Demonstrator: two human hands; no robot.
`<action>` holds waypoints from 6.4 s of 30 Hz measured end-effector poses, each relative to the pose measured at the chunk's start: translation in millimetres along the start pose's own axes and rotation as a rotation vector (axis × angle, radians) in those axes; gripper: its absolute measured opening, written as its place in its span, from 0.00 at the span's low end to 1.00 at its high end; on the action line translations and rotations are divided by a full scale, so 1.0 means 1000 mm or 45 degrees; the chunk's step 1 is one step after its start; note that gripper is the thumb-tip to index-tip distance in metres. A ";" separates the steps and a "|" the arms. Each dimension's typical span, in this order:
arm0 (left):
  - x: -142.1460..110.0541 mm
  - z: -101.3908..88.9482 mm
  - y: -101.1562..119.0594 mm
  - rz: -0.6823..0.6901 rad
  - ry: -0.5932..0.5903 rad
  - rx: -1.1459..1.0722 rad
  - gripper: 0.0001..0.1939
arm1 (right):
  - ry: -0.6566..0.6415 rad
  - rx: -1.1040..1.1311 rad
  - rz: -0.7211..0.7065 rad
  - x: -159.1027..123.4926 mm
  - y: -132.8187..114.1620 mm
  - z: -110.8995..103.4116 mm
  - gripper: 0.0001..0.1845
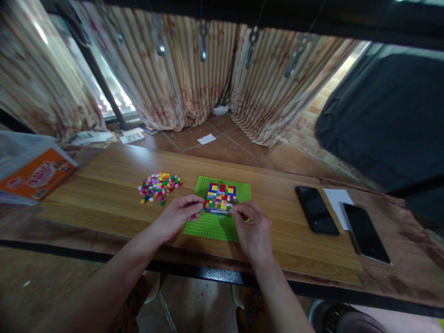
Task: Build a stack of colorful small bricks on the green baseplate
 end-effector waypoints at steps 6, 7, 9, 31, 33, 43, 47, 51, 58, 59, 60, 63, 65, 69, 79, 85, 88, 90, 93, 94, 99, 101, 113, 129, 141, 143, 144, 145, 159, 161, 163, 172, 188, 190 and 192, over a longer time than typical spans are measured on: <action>-0.001 0.000 0.001 -0.004 -0.006 -0.008 0.12 | 0.042 -0.026 -0.028 -0.001 -0.001 0.003 0.09; -0.001 0.000 0.002 -0.002 -0.010 -0.015 0.12 | 0.049 -0.025 -0.034 -0.001 -0.002 0.003 0.08; -0.003 0.000 0.004 0.004 -0.012 -0.031 0.12 | 0.082 -0.031 -0.034 -0.002 -0.003 0.000 0.07; -0.014 0.006 0.012 -0.003 -0.402 -0.060 0.20 | -0.288 0.421 -0.134 -0.012 -0.046 0.038 0.07; -0.015 0.007 0.012 -0.016 -0.432 -0.059 0.21 | -0.302 0.436 -0.139 -0.012 -0.047 0.037 0.06; -0.010 -0.001 0.011 0.014 -0.257 -0.058 0.20 | -0.020 0.384 -0.042 -0.009 -0.022 0.010 0.04; -0.008 -0.006 0.011 -0.001 -0.123 -0.045 0.20 | -0.008 0.406 -0.027 -0.010 -0.016 0.008 0.05; -0.007 -0.005 0.011 -0.018 -0.105 -0.039 0.20 | -0.025 0.395 -0.021 -0.011 -0.016 0.006 0.06; -0.005 -0.005 0.010 -0.006 -0.107 -0.027 0.19 | 0.022 0.377 -0.023 -0.012 -0.015 0.004 0.05; -0.005 -0.005 0.009 -0.003 -0.105 -0.027 0.19 | 0.037 0.394 -0.003 -0.012 -0.015 0.004 0.05; -0.005 -0.005 0.009 0.000 -0.105 -0.026 0.19 | 0.057 0.425 0.017 -0.013 -0.015 0.004 0.05; -0.005 -0.005 0.009 -0.001 -0.115 -0.022 0.18 | 0.107 0.579 0.084 -0.014 -0.014 0.004 0.04; -0.005 -0.005 0.008 -0.003 -0.117 -0.022 0.18 | 0.138 0.702 0.139 -0.013 -0.012 0.004 0.06; -0.004 -0.005 0.008 -0.002 -0.112 -0.015 0.18 | 0.229 0.970 0.233 -0.009 -0.005 -0.002 0.08; -0.002 -0.004 0.003 -0.043 -0.065 0.040 0.13 | 0.316 1.005 0.484 -0.002 0.012 -0.012 0.12; 0.000 -0.003 0.000 -0.042 -0.056 0.057 0.12 | 0.128 0.595 0.434 -0.005 0.020 -0.007 0.15; 0.000 -0.003 0.000 -0.037 -0.058 0.060 0.11 | 0.041 0.468 0.370 -0.006 0.020 -0.005 0.15; 0.000 -0.003 0.000 -0.032 -0.055 0.054 0.11 | 0.000 0.427 0.382 -0.006 0.020 -0.003 0.15; 0.000 -0.003 0.000 -0.025 -0.056 0.048 0.12 | -0.004 0.419 0.459 -0.007 0.021 0.000 0.17; 0.000 -0.003 0.000 -0.024 -0.056 0.048 0.12 | 0.006 0.432 0.481 -0.007 0.021 0.000 0.18; 0.000 -0.002 0.001 -0.032 -0.058 0.046 0.11 | 0.003 0.468 0.486 -0.003 0.020 0.004 0.19; 0.000 -0.002 0.002 -0.032 -0.055 0.043 0.11 | -0.003 0.461 0.489 -0.001 0.021 0.006 0.19; -0.001 -0.001 0.004 -0.030 -0.046 0.044 0.10 | 0.025 0.597 0.438 0.006 0.023 0.013 0.22; -0.002 0.000 0.005 -0.035 -0.052 0.047 0.07 | 0.005 0.809 0.582 0.005 0.025 0.004 0.26; -0.002 -0.001 0.004 -0.023 -0.050 0.032 0.07 | -0.049 0.863 0.564 0.007 0.025 0.010 0.25; -0.002 0.000 0.004 -0.023 -0.054 0.033 0.07 | -0.040 0.869 0.573 0.007 0.026 0.011 0.26; -0.002 0.000 0.004 -0.023 -0.056 0.035 0.07 | -0.036 0.877 0.579 0.007 0.026 0.011 0.26; -0.002 0.000 0.004 -0.023 -0.057 0.036 0.07 | -0.035 0.889 0.588 0.007 0.026 0.011 0.26; 0.001 0.001 0.003 0.022 -0.053 0.041 0.09 | 0.004 1.094 0.727 0.007 0.025 0.018 0.24; 0.002 0.002 0.003 0.028 -0.051 0.028 0.09 | 0.008 1.097 0.726 0.008 0.024 0.019 0.23; 0.002 0.002 0.003 0.041 -0.040 0.014 0.10 | -0.005 1.109 0.724 0.007 0.024 0.019 0.23; 0.008 -0.008 0.005 0.149 0.190 0.148 0.15 | 0.297 1.134 0.588 0.014 0.038 0.005 0.17; 0.044 0.033 -0.011 0.329 0.354 0.492 0.32 | 0.140 0.834 0.496 0.038 0.034 0.065 0.33; 0.041 0.037 -0.012 0.329 0.359 0.505 0.32 | 0.132 0.756 0.504 0.036 0.034 0.064 0.34; 0.036 0.040 -0.013 0.330 0.358 0.524 0.31 | 0.128 0.712 0.507 0.032 0.033 0.063 0.35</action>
Point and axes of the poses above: each hand's wrist, its own x-axis towards the middle knuckle, its own z-axis out of the palm, y = z × x, the point moved 4 cm from there along x, towards the middle knuckle, and after that the axes turned 12 degrees about -y, right-handed, at the moved point
